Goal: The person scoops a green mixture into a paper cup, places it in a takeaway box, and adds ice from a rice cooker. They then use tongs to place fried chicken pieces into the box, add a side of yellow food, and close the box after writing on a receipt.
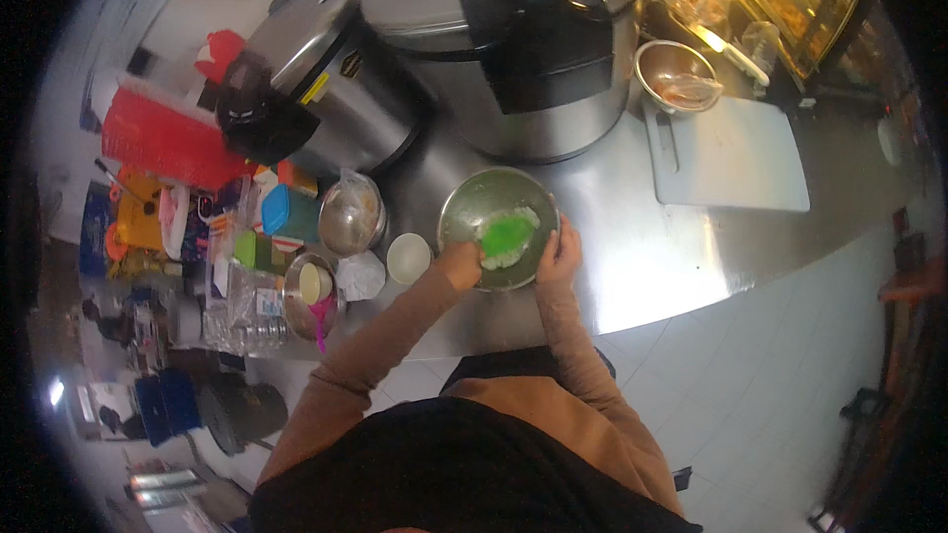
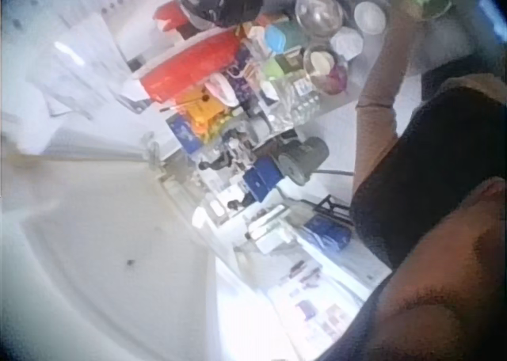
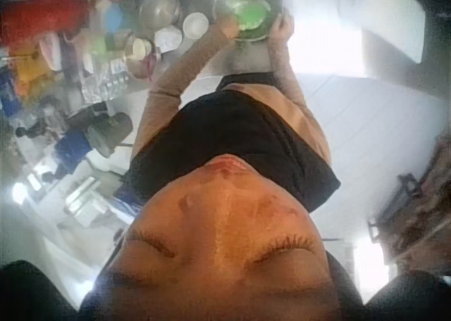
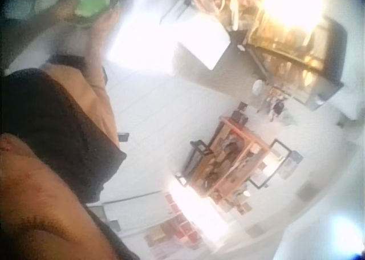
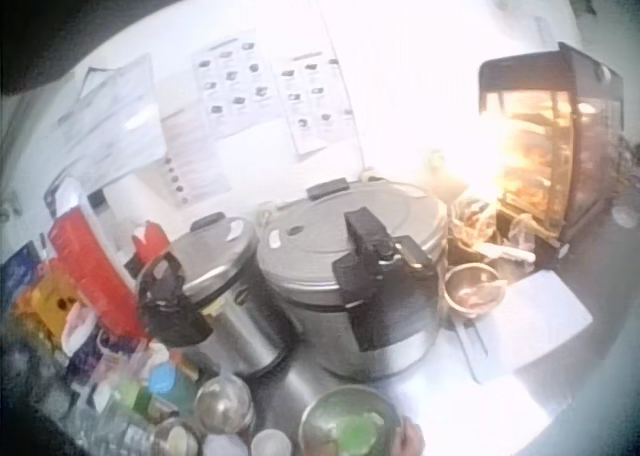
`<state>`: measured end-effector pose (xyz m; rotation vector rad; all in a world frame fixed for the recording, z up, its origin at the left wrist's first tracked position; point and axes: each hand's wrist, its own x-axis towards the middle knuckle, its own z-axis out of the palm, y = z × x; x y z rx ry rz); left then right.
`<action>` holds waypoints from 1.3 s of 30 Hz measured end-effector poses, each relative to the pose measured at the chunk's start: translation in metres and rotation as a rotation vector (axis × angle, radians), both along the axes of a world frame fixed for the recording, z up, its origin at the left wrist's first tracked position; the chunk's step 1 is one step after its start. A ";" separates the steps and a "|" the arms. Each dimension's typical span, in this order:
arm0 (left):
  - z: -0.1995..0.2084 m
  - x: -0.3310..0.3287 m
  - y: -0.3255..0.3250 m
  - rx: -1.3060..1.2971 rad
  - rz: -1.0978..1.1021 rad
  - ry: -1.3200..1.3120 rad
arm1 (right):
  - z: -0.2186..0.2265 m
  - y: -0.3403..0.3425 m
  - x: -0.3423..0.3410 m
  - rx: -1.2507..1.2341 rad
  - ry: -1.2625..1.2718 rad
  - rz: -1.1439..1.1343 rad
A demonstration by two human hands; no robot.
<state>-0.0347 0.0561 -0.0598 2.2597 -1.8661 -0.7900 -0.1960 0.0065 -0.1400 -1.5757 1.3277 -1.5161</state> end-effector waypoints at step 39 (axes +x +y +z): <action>0.275 0.143 0.559 -2.385 -0.147 -0.007 | 0.075 0.422 0.343 -0.140 -0.308 1.372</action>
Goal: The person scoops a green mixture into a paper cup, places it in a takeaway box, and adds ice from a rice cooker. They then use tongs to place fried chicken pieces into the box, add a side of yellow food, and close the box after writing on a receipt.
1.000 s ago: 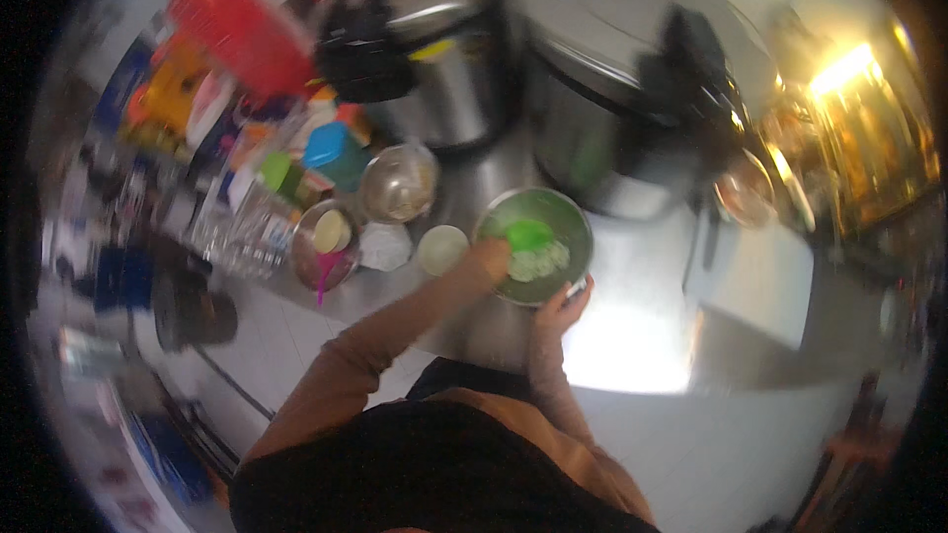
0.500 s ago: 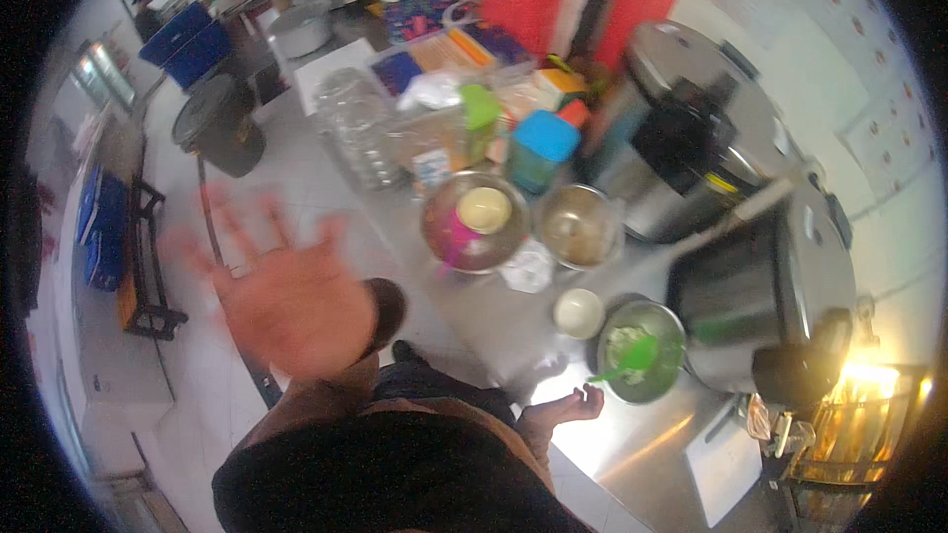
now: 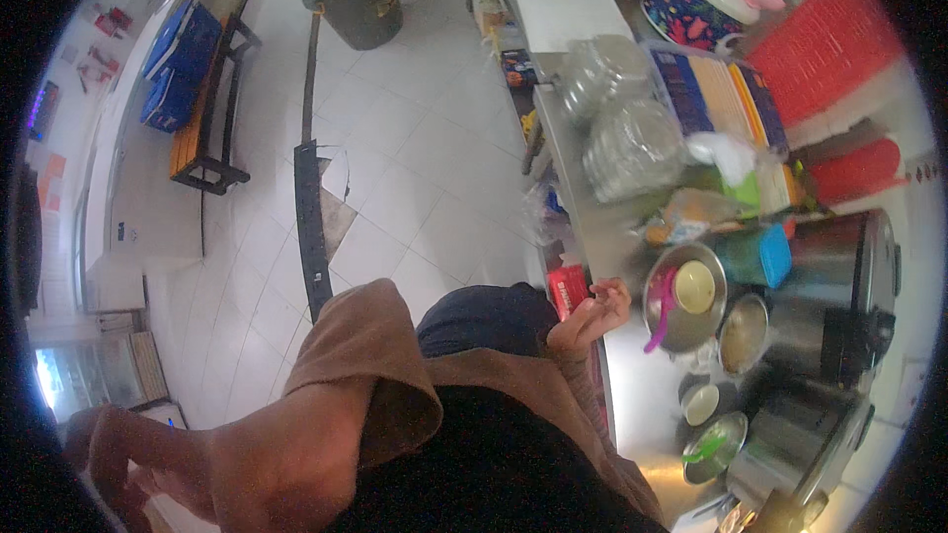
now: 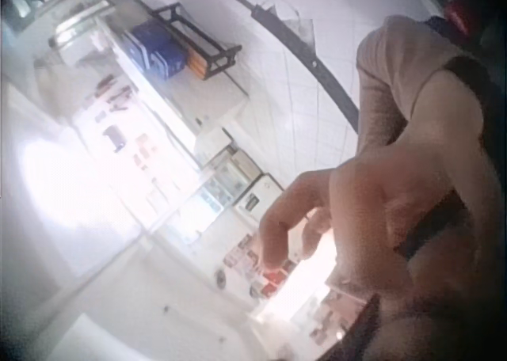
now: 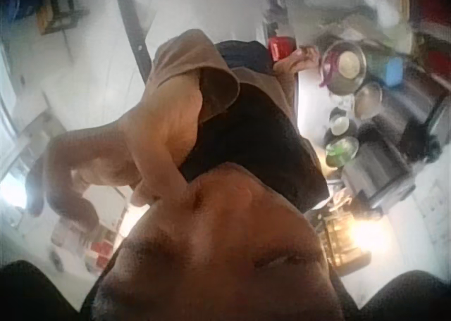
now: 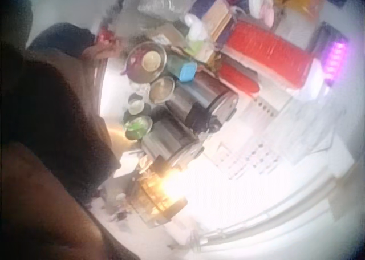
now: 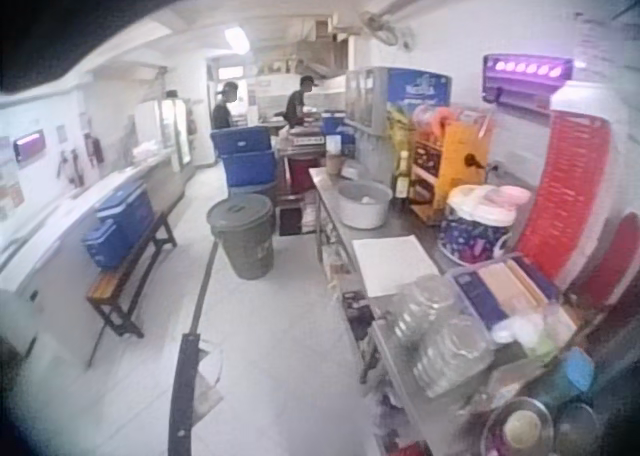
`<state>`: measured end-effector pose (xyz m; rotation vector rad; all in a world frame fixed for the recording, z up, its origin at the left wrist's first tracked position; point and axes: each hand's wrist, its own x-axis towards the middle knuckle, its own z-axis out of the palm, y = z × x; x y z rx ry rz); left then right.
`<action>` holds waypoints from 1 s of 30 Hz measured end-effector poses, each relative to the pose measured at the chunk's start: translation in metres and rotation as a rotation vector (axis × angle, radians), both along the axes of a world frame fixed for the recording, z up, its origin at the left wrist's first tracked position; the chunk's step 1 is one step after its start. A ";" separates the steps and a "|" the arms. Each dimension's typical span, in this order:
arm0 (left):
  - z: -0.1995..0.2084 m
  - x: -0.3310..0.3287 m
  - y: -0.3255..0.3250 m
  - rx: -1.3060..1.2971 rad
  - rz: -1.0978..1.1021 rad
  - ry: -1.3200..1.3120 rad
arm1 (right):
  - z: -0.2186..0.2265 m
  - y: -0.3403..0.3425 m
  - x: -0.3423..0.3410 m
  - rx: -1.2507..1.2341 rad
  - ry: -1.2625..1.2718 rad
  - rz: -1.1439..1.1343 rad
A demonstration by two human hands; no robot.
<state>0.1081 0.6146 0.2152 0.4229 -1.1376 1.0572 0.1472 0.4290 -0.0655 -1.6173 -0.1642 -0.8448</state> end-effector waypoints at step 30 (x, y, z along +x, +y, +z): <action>0.022 0.383 0.183 0.455 -0.715 0.438 | -0.071 0.138 0.450 -0.652 0.486 -0.163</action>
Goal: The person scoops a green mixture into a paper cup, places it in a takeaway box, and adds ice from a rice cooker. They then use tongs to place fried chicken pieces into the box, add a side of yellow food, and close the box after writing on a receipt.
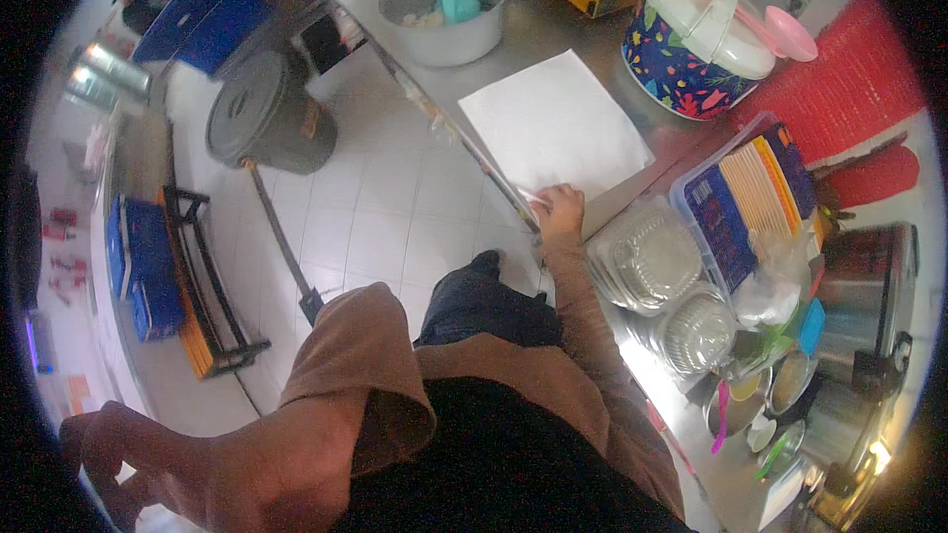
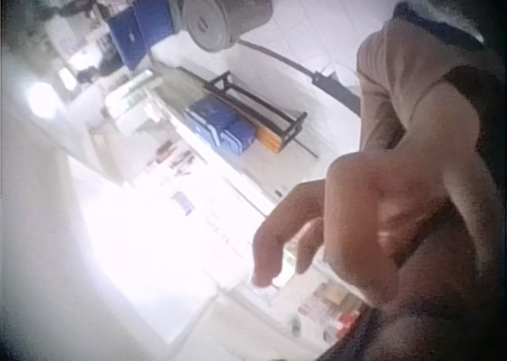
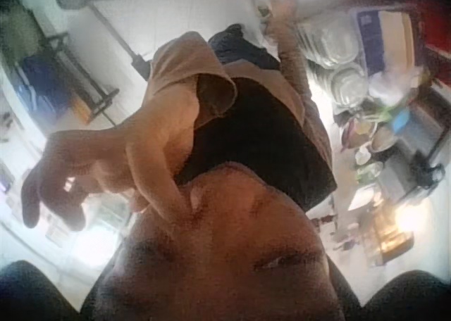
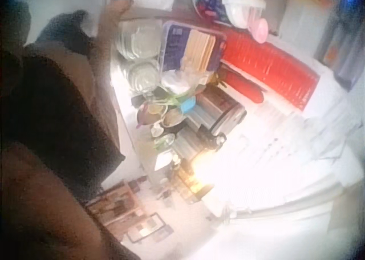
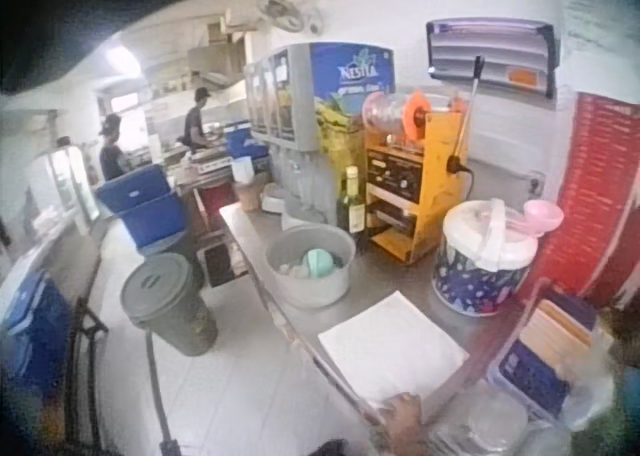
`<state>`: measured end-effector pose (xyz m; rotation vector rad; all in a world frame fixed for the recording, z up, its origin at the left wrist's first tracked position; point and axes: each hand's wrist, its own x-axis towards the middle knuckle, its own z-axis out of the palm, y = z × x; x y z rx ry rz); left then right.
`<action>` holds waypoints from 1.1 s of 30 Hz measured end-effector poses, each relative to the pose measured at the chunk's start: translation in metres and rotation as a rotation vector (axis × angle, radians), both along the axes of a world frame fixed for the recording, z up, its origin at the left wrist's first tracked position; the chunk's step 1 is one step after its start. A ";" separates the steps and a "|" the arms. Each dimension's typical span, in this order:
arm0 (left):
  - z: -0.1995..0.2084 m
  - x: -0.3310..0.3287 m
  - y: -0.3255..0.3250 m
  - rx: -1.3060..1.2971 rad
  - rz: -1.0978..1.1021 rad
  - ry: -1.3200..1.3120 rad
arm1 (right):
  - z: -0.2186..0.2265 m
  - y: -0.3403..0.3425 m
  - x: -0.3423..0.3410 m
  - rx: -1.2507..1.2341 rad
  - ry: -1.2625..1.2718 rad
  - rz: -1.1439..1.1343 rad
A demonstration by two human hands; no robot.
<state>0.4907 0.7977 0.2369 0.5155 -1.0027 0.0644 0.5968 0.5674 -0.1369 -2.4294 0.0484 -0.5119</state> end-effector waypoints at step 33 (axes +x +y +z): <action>-0.361 0.262 -0.085 1.190 0.516 0.013 | 0.184 0.011 -0.066 -0.650 -0.661 -0.709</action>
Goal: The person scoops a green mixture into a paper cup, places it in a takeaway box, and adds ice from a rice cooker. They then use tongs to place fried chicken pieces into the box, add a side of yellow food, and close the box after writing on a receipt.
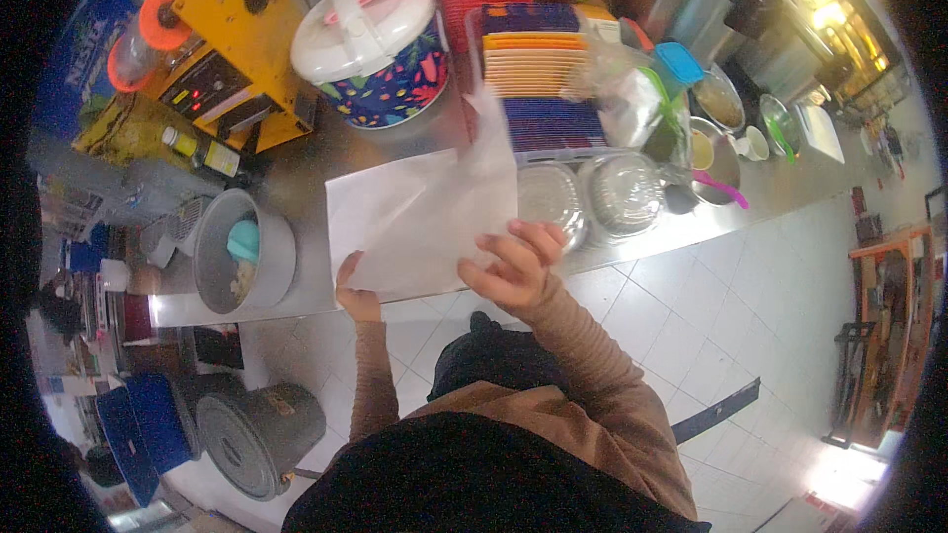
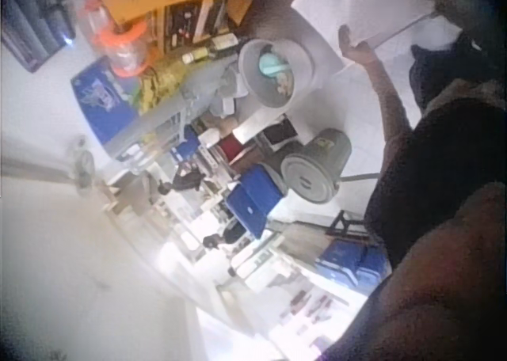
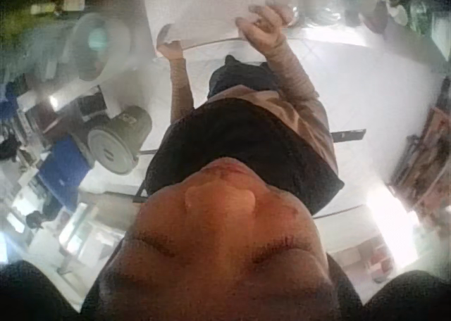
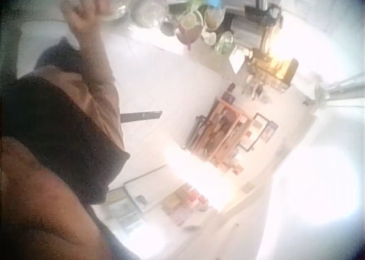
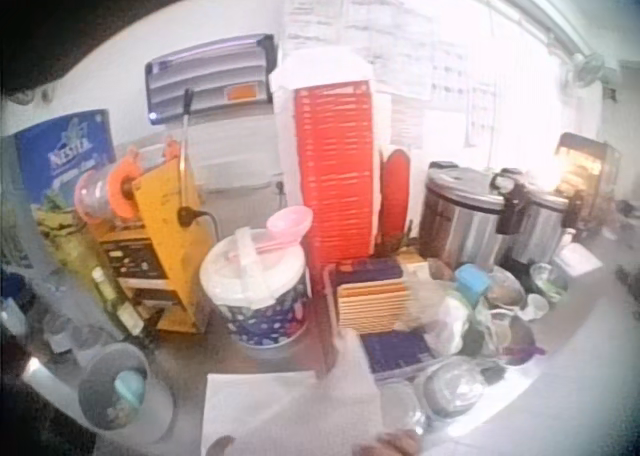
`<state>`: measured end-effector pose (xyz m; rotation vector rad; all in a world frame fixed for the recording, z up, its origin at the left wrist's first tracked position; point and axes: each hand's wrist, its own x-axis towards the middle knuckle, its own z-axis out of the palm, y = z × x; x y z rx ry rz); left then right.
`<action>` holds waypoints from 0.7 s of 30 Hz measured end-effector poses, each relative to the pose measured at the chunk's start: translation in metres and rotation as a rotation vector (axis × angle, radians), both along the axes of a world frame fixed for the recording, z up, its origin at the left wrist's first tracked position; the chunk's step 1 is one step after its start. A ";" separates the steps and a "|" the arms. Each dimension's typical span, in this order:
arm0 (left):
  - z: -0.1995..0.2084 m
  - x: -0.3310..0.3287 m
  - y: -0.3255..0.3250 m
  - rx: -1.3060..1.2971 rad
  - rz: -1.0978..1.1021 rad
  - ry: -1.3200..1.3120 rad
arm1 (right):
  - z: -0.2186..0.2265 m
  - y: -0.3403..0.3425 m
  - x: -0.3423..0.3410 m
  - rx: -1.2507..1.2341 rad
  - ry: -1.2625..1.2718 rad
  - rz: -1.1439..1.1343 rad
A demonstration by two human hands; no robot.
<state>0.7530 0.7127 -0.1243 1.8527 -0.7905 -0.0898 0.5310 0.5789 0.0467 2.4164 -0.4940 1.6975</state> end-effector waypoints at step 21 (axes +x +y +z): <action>0.202 -0.440 -0.231 -0.445 -1.050 1.376 | -0.027 -0.031 -0.500 0.770 -0.416 -0.209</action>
